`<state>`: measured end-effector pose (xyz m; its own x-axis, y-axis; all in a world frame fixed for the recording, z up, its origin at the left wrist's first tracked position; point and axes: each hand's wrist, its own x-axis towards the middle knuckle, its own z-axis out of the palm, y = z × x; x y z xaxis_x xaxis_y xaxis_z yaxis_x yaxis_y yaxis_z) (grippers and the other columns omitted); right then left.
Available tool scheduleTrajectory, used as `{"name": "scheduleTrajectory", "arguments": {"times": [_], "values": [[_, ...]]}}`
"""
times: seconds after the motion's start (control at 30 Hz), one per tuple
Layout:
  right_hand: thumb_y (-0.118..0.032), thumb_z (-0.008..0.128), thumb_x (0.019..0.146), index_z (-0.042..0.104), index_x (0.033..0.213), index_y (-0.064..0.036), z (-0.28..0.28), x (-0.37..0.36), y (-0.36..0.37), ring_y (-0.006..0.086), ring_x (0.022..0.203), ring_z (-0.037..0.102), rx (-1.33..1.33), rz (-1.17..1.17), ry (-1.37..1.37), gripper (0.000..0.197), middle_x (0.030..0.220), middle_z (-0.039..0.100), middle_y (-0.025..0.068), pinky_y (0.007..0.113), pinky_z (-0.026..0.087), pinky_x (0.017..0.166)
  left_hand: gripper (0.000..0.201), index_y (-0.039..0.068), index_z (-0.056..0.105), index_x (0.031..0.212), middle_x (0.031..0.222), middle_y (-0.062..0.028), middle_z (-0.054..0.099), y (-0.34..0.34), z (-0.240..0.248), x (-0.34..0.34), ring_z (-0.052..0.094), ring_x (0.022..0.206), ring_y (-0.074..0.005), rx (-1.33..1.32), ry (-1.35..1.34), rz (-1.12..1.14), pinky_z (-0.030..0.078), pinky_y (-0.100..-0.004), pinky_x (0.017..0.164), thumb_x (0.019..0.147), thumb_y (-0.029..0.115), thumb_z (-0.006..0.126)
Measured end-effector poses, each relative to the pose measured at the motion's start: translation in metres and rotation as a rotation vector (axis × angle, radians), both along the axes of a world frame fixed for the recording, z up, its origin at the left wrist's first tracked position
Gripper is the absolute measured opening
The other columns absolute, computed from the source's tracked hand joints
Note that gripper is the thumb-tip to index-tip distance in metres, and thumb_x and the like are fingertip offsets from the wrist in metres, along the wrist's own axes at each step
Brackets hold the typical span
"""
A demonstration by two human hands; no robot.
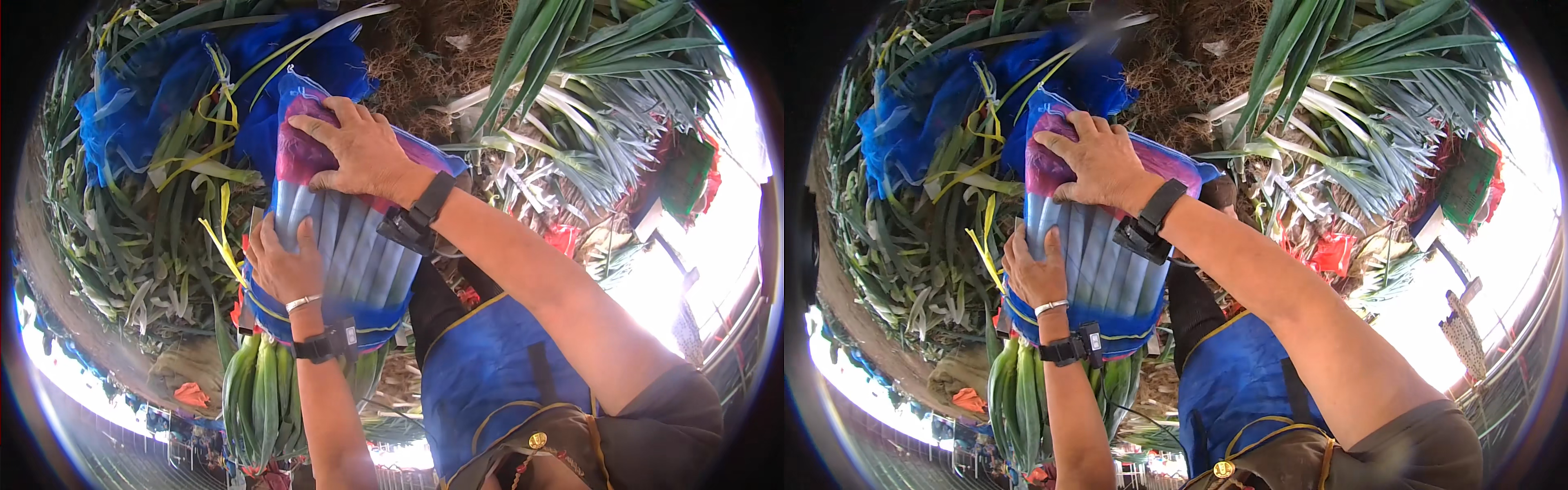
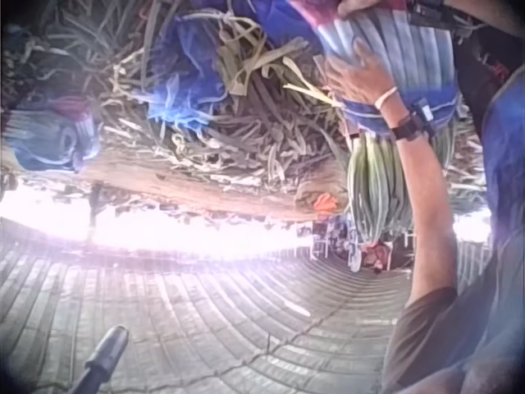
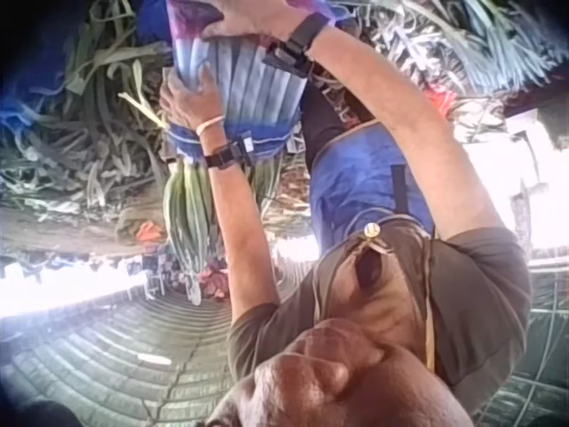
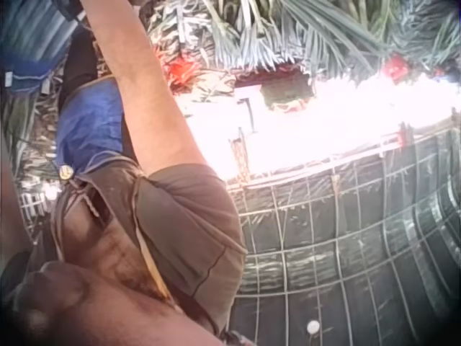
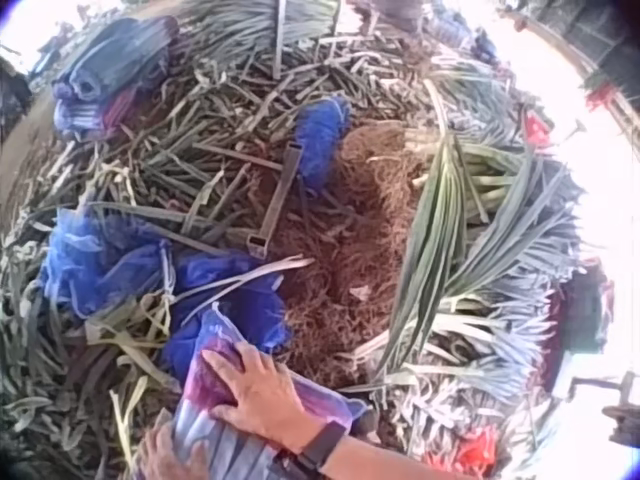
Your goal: The person is preparing and packing bunches of leeks by trimming roots with a knife and placing them into red plastic and blue mesh bags.
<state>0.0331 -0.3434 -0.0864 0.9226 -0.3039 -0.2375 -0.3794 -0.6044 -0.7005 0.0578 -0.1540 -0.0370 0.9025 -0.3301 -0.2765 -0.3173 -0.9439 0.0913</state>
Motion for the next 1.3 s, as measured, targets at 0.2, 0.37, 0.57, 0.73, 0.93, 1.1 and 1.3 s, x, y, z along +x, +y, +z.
{"name": "scheduleTrajectory", "arguments": {"times": [0.2, 0.37, 0.57, 0.73, 0.93, 1.1, 1.3], "values": [[-0.047, 0.08, 0.06, 0.051, 0.13, -0.0219, -0.003, -0.004, 0.004, 0.0319, 0.104, 0.053, -0.068, -0.034, -0.09, 0.08, 0.115, 0.05, 0.0128, 0.045, 0.045, 0.084, 0.057, 0.003, 0.057, 0.119, 0.117, -0.0131, 0.059, -0.003, -0.005, -0.001, 0.053, 0.106, -0.0329, 0.006, -0.006, 0.019, 0.043, -0.0432, 0.087, 0.084, 0.048, 0.061], [-0.047, 0.079, 0.059, 0.053, 0.127, -0.0197, -0.004, 0.0, 0.007, 0.0299, 0.09, 0.055, -0.095, -0.052, -0.134, 0.078, 0.102, 0.052, 0.0112, 0.043, 0.049, 0.074, 0.058, 0.003, 0.056, 0.119, 0.114, -0.0134, 0.059, -0.005, -0.005, 0.002, 0.053, 0.102, -0.0346, 0.058, -0.009, 0.0, 0.044, -0.0456, 0.084, 0.086, 0.051, 0.057], [-0.043, 0.079, 0.061, 0.053, 0.126, -0.0178, 0.001, -0.001, 0.007, 0.0303, 0.09, 0.053, -0.056, -0.063, -0.094, 0.074, 0.1, 0.051, 0.0105, 0.043, 0.046, 0.081, 0.058, 0.003, 0.054, 0.121, 0.114, -0.0136, 0.057, -0.007, -0.01, 0.003, 0.051, 0.104, -0.0352, 0.134, -0.012, -0.003, 0.045, -0.0473, 0.082, 0.087, 0.051, 0.055], [-0.028, 0.07, 0.07, 0.057, 0.118, -0.0126, 0.016, -0.016, 0.014, 0.0286, 0.102, 0.053, -0.179, -0.052, -0.359, 0.052, 0.107, 0.053, 0.0097, 0.04, 0.041, 0.093, 0.058, 0.002, 0.054, 0.119, 0.114, -0.0134, 0.057, -0.003, -0.011, 0.002, 0.051, 0.104, -0.0354, 0.111, -0.019, -0.035, 0.045, -0.0466, 0.082, 0.087, 0.051, 0.056], [-0.013, 0.058, 0.078, 0.061, 0.106, -0.0045, 0.019, -0.055, 0.037, 0.0252, 0.112, 0.052, -0.046, 0.335, -0.377, 0.03, 0.113, 0.056, 0.0104, 0.041, 0.04, 0.096, 0.055, 0.005, 0.054, 0.119, 0.113, -0.0126, 0.058, -0.005, -0.004, 0.005, 0.051, 0.104, -0.0359, 0.05, 0.015, -0.039, 0.046, -0.0457, 0.082, 0.086, 0.049, 0.057], [-0.018, 0.061, 0.079, 0.06, 0.114, -0.0026, 0.016, -0.059, 0.044, 0.0273, 0.118, 0.049, -0.098, 0.318, -0.351, 0.038, 0.122, 0.054, 0.0108, 0.041, 0.04, 0.096, 0.053, 0.009, 0.054, 0.119, 0.116, -0.0111, 0.057, -0.005, -0.007, 0.005, 0.05, 0.109, -0.0348, 0.054, 0.025, 0.007, 0.045, -0.048, 0.081, 0.084, 0.048, 0.059], [-0.022, 0.064, 0.078, 0.058, 0.118, -0.0024, 0.017, -0.06, 0.046, 0.0278, 0.12, 0.048, -0.109, 0.339, -0.314, 0.045, 0.124, 0.052, 0.0106, 0.04, 0.04, 0.094, 0.055, 0.012, 0.056, 0.121, 0.117, -0.01, 0.058, -0.006, -0.004, 0.004, 0.053, 0.108, -0.0338, 0.069, 0.015, 0.046, 0.044, -0.046, 0.084, 0.084, 0.053, 0.058]]}}
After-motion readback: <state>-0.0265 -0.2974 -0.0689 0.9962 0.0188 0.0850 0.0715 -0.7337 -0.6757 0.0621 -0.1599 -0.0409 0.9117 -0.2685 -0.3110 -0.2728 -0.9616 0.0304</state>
